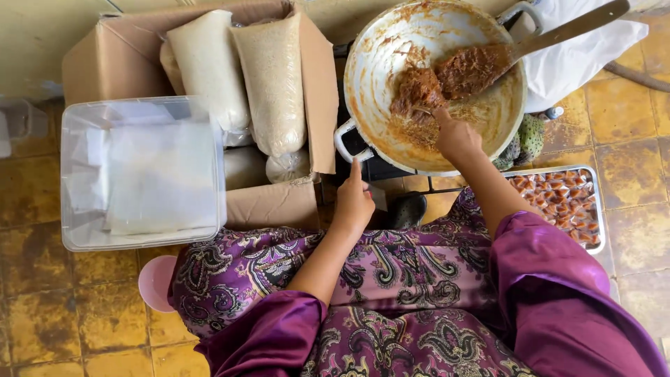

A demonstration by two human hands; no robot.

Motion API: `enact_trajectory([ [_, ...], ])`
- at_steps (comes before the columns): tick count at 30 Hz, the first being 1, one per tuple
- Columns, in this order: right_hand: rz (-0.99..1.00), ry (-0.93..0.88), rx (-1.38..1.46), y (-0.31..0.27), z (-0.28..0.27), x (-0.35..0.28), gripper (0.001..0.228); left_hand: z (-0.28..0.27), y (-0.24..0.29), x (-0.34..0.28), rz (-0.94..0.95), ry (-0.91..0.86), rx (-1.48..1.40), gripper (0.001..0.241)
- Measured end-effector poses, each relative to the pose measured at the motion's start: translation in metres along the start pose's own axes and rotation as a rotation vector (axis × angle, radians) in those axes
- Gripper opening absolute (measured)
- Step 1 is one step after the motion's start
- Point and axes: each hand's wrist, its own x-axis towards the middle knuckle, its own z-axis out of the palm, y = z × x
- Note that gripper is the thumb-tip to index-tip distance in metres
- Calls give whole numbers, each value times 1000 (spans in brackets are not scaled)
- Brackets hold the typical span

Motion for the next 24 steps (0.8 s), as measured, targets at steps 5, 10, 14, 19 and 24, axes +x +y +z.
enact_trajectory([
  [5,29,20,22,-45,-11,4,40,-3,-2,5,-81,-42,88,78],
  [10,85,22,53,-53,18,33,48,23,-49,32,-104,-22,52,82],
  [14,107,-11,84,-33,40,49,47,25,-53,36,-105,-54,42,85],
  [19,58,-53,150,-19,22,38,49,27,-54,39,-93,-48,66,82],
  [24,28,18,90,-42,14,36,52,26,-50,37,-102,-61,59,82],
])
